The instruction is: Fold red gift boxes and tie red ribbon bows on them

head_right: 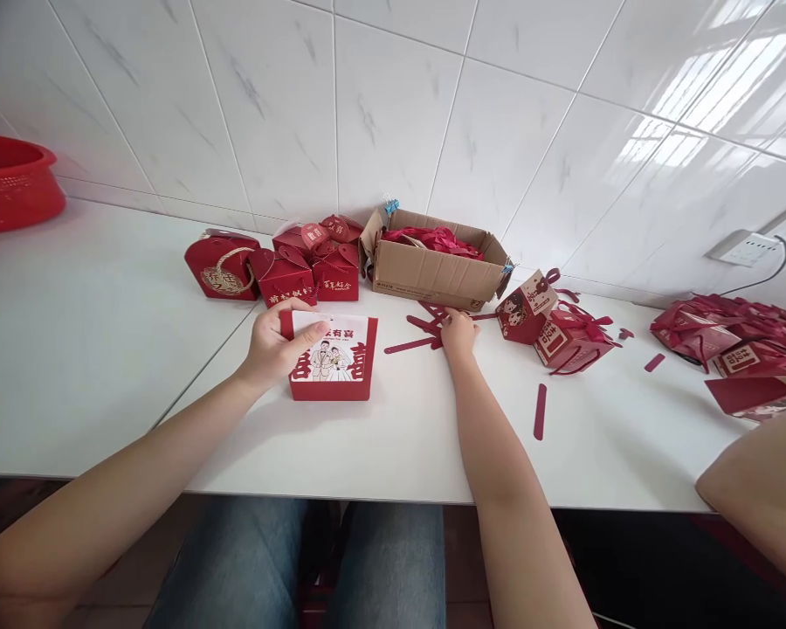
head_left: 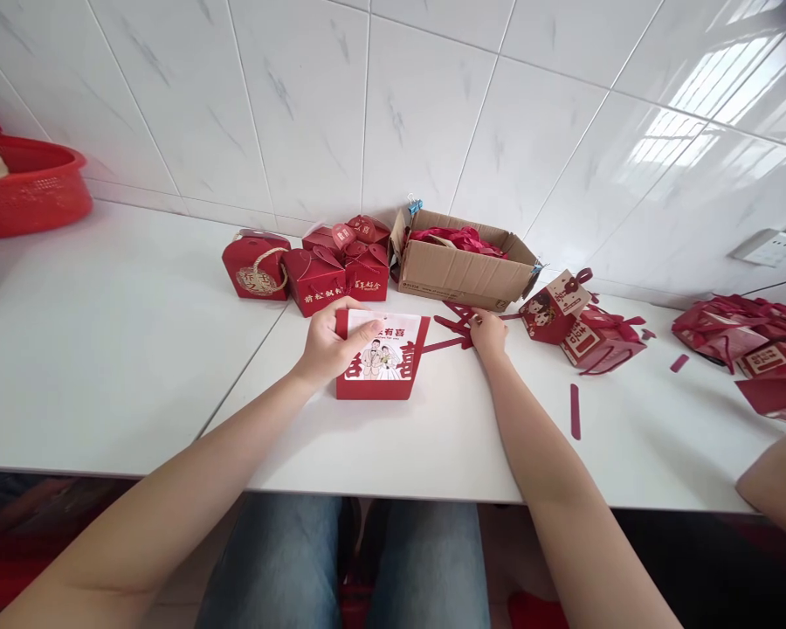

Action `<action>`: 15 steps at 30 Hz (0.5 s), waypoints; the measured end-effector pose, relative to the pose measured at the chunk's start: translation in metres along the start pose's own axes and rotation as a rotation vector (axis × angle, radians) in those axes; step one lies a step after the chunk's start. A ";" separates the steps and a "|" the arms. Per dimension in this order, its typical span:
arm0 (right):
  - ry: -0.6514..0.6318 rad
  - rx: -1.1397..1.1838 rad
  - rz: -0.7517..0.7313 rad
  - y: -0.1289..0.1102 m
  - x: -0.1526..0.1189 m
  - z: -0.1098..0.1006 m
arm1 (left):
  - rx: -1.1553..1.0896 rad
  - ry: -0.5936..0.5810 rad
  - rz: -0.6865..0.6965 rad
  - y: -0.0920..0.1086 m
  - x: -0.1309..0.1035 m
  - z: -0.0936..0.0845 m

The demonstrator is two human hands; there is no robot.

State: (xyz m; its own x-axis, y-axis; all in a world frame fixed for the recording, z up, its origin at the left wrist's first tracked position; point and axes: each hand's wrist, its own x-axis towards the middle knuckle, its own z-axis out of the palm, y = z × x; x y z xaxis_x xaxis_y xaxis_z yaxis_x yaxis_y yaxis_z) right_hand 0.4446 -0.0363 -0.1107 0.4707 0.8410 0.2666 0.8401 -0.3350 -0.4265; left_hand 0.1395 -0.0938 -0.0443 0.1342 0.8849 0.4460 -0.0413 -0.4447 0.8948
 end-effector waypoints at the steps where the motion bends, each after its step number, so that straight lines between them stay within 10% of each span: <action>1: 0.032 -0.012 0.022 0.002 -0.001 -0.001 | -0.004 -0.002 0.004 -0.001 0.000 0.000; 15: 0.082 -0.059 0.122 0.016 -0.005 -0.008 | -0.005 -0.015 0.023 -0.004 0.001 -0.001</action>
State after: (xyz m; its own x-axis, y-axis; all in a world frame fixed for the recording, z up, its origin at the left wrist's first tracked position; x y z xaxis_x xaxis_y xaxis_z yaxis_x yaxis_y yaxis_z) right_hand 0.4576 -0.0493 -0.1114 0.5883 0.7562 0.2864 0.7888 -0.4587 -0.4092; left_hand 0.1390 -0.0911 -0.0479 0.1478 0.8722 0.4662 -0.0491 -0.4643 0.8843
